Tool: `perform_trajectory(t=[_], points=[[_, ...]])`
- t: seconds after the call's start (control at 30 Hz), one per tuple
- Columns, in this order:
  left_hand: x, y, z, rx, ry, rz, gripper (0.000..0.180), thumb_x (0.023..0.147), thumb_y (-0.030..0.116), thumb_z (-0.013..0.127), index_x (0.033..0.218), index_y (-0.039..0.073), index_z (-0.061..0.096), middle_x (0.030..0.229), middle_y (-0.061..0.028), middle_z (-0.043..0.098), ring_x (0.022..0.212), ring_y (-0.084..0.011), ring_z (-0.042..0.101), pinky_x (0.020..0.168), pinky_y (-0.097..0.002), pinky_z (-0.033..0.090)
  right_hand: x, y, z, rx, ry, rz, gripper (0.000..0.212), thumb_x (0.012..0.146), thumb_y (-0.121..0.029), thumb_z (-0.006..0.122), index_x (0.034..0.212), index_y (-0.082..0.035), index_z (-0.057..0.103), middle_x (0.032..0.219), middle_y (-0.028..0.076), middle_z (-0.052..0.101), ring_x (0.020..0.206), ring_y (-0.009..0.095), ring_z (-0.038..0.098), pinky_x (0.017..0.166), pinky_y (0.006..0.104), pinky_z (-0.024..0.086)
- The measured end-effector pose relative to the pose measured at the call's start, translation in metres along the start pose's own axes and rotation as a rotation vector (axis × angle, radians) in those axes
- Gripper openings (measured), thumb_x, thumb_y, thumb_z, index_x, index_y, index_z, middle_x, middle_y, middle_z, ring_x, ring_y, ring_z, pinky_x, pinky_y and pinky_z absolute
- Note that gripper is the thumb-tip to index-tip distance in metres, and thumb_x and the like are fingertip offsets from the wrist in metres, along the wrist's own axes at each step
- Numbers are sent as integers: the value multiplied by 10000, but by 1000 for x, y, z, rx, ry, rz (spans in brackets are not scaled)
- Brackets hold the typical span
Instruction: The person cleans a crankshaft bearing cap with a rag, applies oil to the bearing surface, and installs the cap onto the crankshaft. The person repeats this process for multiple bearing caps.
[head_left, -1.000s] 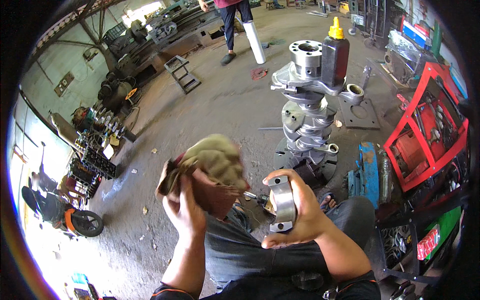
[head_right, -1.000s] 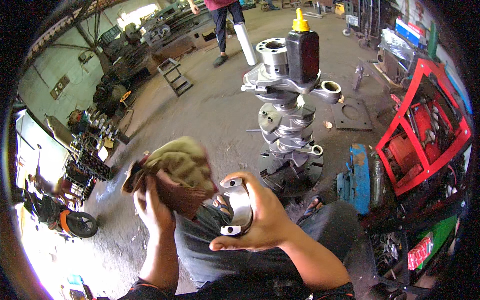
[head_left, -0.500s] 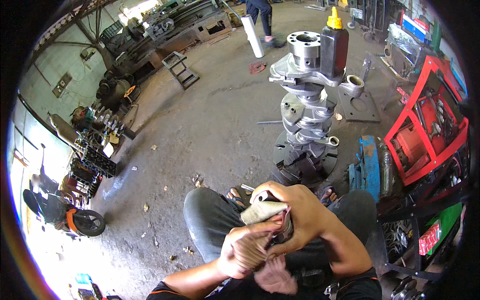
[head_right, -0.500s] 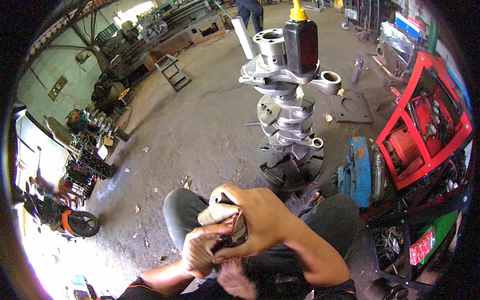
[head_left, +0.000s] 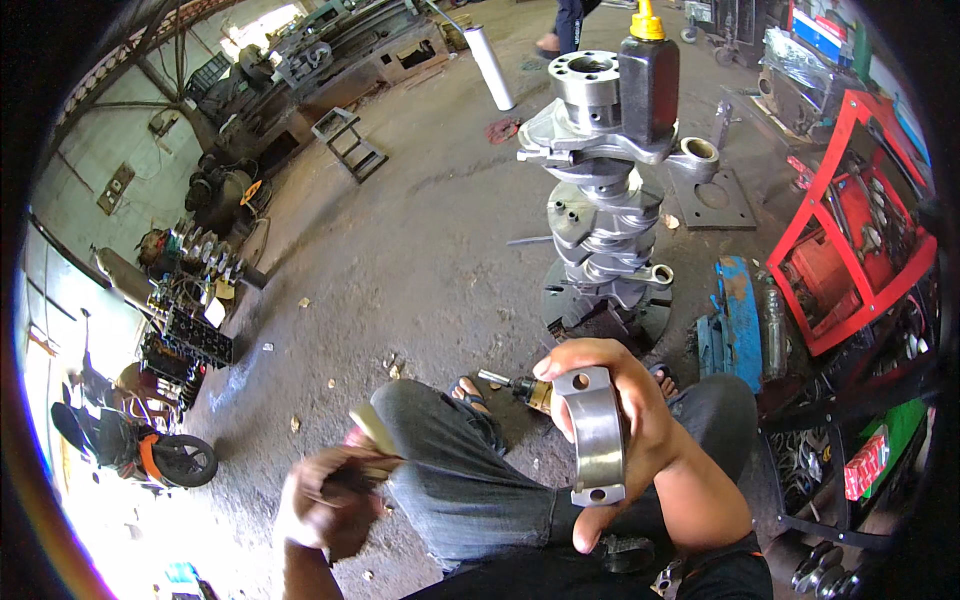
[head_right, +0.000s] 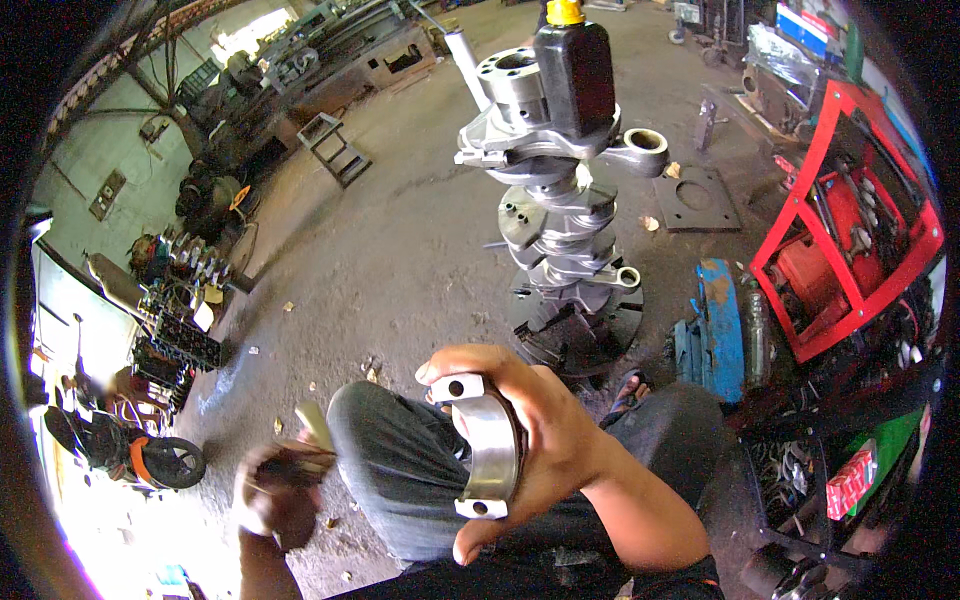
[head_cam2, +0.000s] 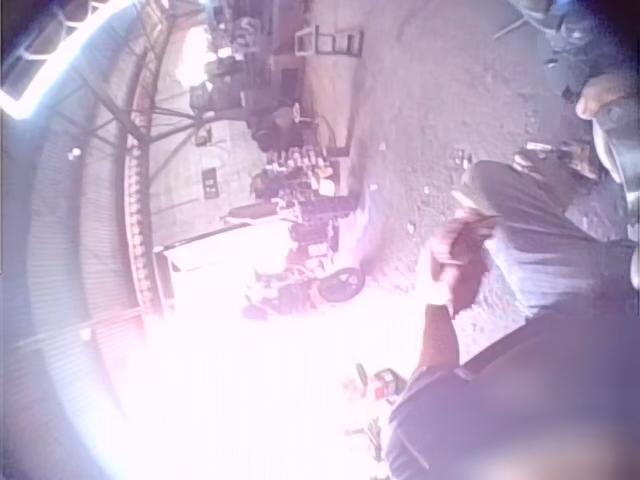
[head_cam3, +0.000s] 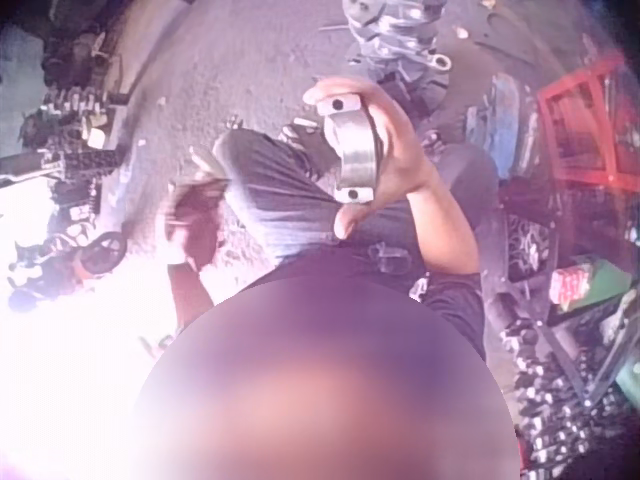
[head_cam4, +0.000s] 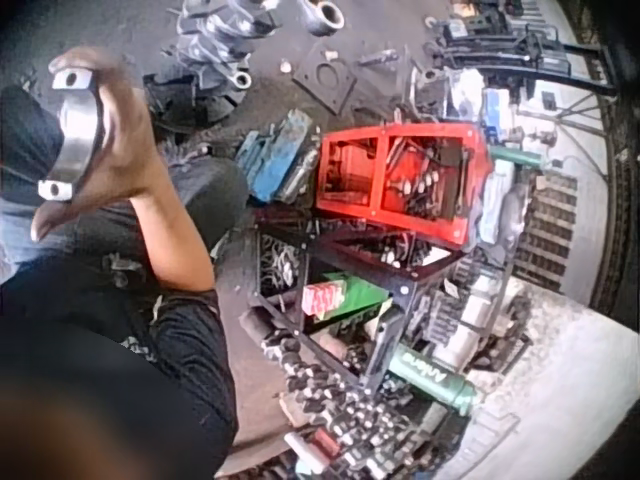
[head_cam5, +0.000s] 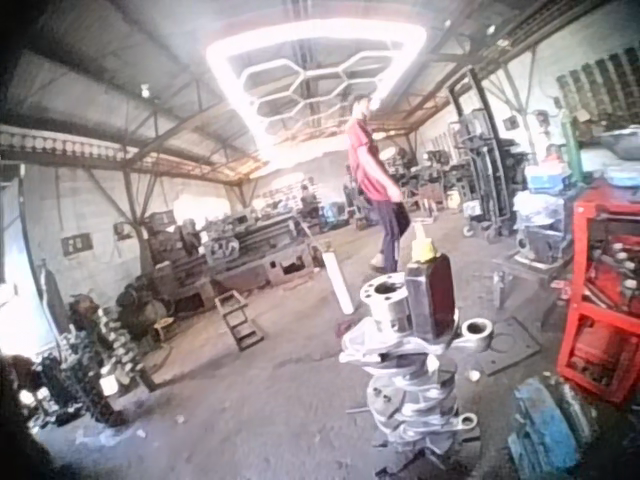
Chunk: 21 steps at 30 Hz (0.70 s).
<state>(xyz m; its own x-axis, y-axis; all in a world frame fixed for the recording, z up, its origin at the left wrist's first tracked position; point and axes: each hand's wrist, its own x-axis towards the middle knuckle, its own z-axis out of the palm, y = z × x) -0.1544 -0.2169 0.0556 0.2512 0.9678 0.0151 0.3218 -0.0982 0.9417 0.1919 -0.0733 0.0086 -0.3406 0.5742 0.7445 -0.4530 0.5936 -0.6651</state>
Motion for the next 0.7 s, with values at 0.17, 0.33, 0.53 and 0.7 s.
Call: perform_trajectory(t=[0.17, 0.33, 0.53, 0.7], points=[[4, -9, 39, 372, -760, -142, 915, 813, 464, 881, 1491, -10, 492, 1531, -230, 518, 1397, -326, 538, 1117, -444, 451, -6, 5, 13, -21, -20, -3, 1245, 436, -571, 1039, 1375, 27, 482, 1272, 162, 637, 1072, 236, 672, 916, 338, 542], [51, -3, 70, -42, 236, 63, 1126, 808, 636, 811, 1568, -34, 321, 1561, -201, 454, 1301, -306, 587, 1103, -459, 436, 0, 10, 28, -41, -148, 83, 1278, 395, -568, 1051, 1368, 22, 471, 1232, 113, 588, 894, 148, 602, 774, 284, 490], [115, 2, 108, -355, -99, 18, 1423, 620, 609, 954, 1628, -8, 163, 1631, -237, 324, 1446, -312, 415, 1196, -447, 329, 6, 6, 36, -159, -217, 171, 1162, 458, -647, 995, 1331, -37, 529, 1195, 150, 674, 1023, 316, 721, 884, 392, 574], [129, 2, 118, -443, -89, -12, 1268, 717, 459, 959, 1598, -57, 207, 1590, -256, 366, 1488, -317, 358, 1215, -421, 299, -1, 9, 36, -211, -204, 259, 1100, 512, -635, 975, 1327, -49, 524, 1123, 147, 678, 958, 338, 724, 830, 416, 582]])
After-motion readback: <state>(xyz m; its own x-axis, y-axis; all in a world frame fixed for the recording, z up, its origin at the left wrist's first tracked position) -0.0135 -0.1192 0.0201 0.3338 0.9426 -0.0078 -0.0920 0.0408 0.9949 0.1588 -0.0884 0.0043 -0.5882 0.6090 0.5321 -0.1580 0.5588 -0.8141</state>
